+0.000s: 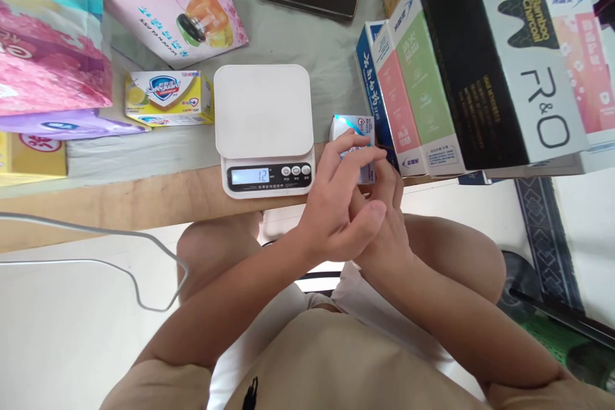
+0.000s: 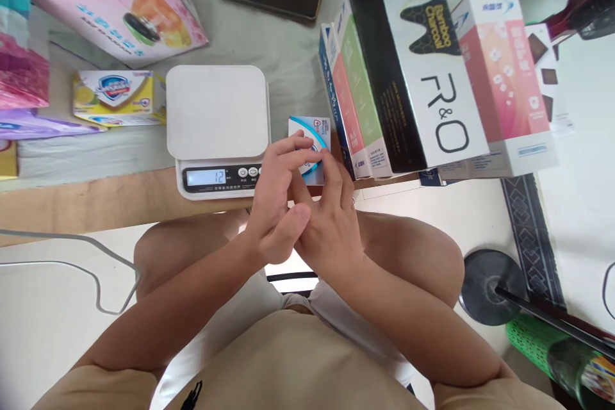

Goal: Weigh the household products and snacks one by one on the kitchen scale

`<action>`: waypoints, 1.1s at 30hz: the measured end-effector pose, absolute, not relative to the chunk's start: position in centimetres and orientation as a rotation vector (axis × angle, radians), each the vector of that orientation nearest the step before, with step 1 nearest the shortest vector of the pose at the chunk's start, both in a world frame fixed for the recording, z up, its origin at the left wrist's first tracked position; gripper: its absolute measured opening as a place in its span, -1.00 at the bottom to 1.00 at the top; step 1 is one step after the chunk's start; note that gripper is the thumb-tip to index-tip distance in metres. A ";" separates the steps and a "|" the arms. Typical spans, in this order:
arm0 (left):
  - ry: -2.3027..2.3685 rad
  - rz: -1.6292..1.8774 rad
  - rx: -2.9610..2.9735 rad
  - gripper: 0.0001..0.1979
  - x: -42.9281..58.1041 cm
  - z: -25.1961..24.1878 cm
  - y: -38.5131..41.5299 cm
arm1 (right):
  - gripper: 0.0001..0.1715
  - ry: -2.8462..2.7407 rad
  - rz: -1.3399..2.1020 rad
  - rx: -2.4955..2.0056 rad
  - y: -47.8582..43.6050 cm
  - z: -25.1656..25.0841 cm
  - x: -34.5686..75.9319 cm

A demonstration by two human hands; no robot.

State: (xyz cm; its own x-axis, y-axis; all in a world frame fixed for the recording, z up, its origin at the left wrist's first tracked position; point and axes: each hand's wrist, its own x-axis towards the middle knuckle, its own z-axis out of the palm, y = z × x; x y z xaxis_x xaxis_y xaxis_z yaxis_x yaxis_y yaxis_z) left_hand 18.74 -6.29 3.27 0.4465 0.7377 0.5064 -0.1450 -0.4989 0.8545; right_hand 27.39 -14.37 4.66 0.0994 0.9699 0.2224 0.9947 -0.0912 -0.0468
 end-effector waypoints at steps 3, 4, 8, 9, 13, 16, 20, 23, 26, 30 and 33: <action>0.544 1.186 1.788 -0.60 18.7 3.5 -7.0 | -0.54 -1.974 -0.275 -2.128 -14.7 5.5 27.3; 0.568 1.186 1.773 -0.60 18.7 3.6 -7.4 | -0.58 -1.949 -0.305 -2.090 -14.7 5.7 27.3; 0.688 1.144 1.671 -0.55 18.5 3.6 -8.5 | -0.82 -1.984 -0.211 -1.883 -14.3 6.2 27.6; 0.705 1.139 1.669 -0.53 18.5 3.5 -8.6 | -0.86 -2.009 -0.170 -1.850 -14.1 6.1 27.6; 0.680 1.132 1.705 -0.48 18.5 3.0 -8.2 | -0.78 -1.982 -0.106 -1.824 -13.3 5.7 27.7; 0.634 1.108 1.680 -0.46 18.5 2.8 -7.6 | -0.77 -1.959 -0.099 -1.843 -12.8 5.7 27.6; 0.563 1.102 1.616 -0.47 18.7 2.6 -7.3 | -0.81 -1.950 -0.093 -1.857 -12.5 5.9 27.9; 0.531 1.075 1.578 -0.47 18.9 2.7 -7.2 | -0.85 -1.934 -0.092 -1.869 -12.7 6.1 28.0; 0.533 1.050 1.577 -0.48 19.0 2.8 -7.2 | -0.87 -1.925 -0.108 -1.912 -13.0 6.2 28.3; 0.545 1.068 1.621 -0.52 19.1 2.9 -7.3 | -0.90 -1.953 -0.111 -1.826 -13.3 6.4 28.9; 0.582 1.227 1.572 -0.56 19.0 3.1 -7.0 | -0.80 -1.954 -0.053 -1.627 -12.9 6.7 28.9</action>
State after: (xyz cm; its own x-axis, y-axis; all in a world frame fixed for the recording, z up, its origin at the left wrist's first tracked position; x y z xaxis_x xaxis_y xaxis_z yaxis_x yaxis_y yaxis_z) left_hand 18.97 -7.00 3.10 0.3649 0.8314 0.4191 -0.2012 -0.3691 0.9074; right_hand 28.95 -12.89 6.71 -0.0790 0.8861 0.4566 0.9095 0.2516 -0.3309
